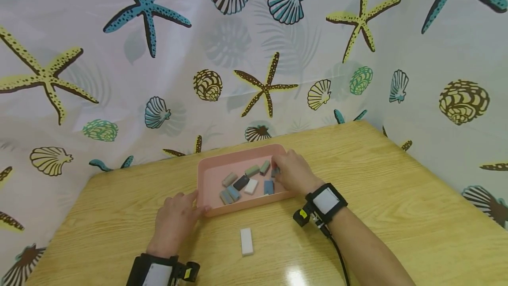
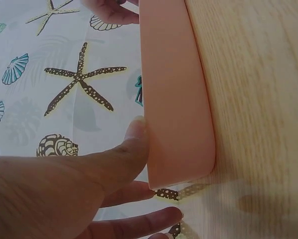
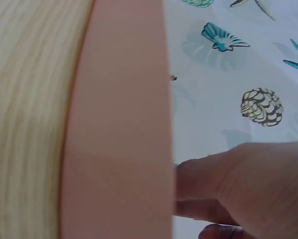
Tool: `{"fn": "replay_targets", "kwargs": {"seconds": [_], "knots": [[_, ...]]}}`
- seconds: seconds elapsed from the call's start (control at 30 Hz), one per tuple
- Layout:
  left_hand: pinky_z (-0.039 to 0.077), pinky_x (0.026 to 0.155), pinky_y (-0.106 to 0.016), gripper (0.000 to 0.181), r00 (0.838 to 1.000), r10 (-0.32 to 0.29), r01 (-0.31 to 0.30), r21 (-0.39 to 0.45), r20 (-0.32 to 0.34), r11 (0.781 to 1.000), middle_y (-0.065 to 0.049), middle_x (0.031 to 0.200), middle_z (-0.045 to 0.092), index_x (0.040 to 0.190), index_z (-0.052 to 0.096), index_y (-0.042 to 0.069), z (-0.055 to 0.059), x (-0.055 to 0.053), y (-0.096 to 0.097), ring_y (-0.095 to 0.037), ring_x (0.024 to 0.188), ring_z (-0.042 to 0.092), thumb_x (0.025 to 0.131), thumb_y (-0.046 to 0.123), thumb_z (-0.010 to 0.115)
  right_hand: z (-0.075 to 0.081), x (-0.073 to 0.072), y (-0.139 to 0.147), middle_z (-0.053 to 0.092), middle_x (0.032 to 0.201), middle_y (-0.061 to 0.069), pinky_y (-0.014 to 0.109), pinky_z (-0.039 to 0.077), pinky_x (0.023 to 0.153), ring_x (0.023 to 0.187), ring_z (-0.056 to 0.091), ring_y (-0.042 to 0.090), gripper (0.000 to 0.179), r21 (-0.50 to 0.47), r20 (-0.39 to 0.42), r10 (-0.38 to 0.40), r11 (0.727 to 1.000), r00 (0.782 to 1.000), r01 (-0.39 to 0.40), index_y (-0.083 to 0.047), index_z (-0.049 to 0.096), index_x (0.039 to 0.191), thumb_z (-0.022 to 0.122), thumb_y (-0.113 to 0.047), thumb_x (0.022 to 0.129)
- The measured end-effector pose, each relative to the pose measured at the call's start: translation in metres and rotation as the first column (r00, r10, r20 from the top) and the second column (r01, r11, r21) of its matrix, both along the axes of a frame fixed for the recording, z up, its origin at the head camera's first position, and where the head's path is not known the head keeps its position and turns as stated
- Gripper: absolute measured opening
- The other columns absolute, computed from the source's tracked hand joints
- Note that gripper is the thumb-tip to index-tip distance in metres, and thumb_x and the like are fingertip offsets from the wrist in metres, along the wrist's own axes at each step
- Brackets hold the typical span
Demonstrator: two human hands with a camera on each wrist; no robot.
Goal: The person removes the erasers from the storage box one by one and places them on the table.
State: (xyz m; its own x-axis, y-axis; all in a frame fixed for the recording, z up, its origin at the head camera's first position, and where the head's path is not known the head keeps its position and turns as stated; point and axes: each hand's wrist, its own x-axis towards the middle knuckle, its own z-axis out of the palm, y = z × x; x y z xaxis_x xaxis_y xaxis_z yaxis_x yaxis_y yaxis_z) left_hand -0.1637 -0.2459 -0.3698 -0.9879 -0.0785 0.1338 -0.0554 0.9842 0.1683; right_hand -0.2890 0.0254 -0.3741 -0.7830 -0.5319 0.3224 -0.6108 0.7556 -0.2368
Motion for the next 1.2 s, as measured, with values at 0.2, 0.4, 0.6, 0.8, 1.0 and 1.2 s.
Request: {"fn": "replay_targets", "kwargs": {"seconds": [0.2,0.4,0.6,0.8,1.0,1.2], "knots": [[0.051,0.062,-0.044,0.054,1.000,0.001,-0.001,-0.003,-0.023,1.000,-0.018,0.095,0.063,0.121,0.056,0.007,-0.004,0.000,0.000,-0.028,0.076,0.057,0.080,0.039,0.068,0.012,0.006,-0.005,0.060,0.083,0.001,0.033,0.042,0.067,0.077,0.046,0.016,0.017,-0.054,-0.009,0.079,0.995,0.997,-0.079,-0.011,0.060,0.082,0.073,-0.005,0.072],[0.050,0.060,-0.045,0.056,0.997,0.009,-0.013,-0.052,-0.077,0.999,-0.015,0.094,0.063,0.121,0.057,0.012,-0.030,-0.013,-0.011,-0.027,0.077,0.057,0.076,0.042,0.072,0.024,0.018,-0.011,0.060,0.081,-0.001,0.028,0.044,0.066,0.076,0.048,0.011,0.016,-0.031,0.009,0.187,0.982,0.982,-0.186,-0.011,0.060,0.081,0.074,-0.007,0.072],[0.048,0.056,-0.046,0.059,0.998,0.031,-0.035,-0.064,-0.062,0.997,-0.015,0.095,0.062,0.122,0.057,0.016,-0.041,-0.020,-0.018,-0.028,0.077,0.055,0.075,0.049,0.070,0.037,0.036,-0.015,0.060,0.078,-0.004,0.027,0.042,0.065,0.072,0.046,0.010,0.017,0.030,0.033,0.279,0.960,0.960,-0.280,-0.014,0.061,0.081,0.075,-0.008,0.071],[0.047,0.056,-0.044,0.060,0.997,0.041,-0.045,-0.063,-0.058,0.997,-0.013,0.095,0.061,0.123,0.057,0.018,-0.038,-0.018,-0.016,-0.027,0.076,0.051,0.075,0.051,0.069,0.046,0.054,-0.017,0.052,0.072,-0.009,0.026,0.040,0.065,0.071,0.044,0.010,0.020,0.079,0.042,0.360,0.929,0.932,-0.362,-0.018,0.060,0.078,0.076,-0.010,0.067],[0.048,0.058,-0.045,0.055,0.999,0.041,-0.042,-0.038,-0.019,0.998,-0.016,0.095,0.060,0.122,0.057,0.014,-0.011,-0.004,-0.003,-0.029,0.077,0.051,0.078,0.044,0.069,0.052,0.069,-0.017,0.055,0.073,-0.009,0.025,0.039,0.062,0.069,0.044,0.010,0.020,0.129,0.097,0.379,0.912,0.920,-0.389,-0.019,0.060,0.077,0.075,-0.009,0.068],[0.049,0.059,-0.047,0.053,1.000,0.025,-0.025,-0.036,0.002,0.999,-0.019,0.096,0.060,0.123,0.056,0.012,0.005,0.006,0.004,-0.032,0.078,0.052,0.082,0.043,0.065,0.055,0.080,-0.019,0.053,0.070,-0.011,0.023,0.038,0.059,0.067,0.045,0.009,0.023,0.201,0.204,0.371,0.890,0.906,-0.410,-0.019,0.059,0.078,0.079,-0.015,0.067]]}}
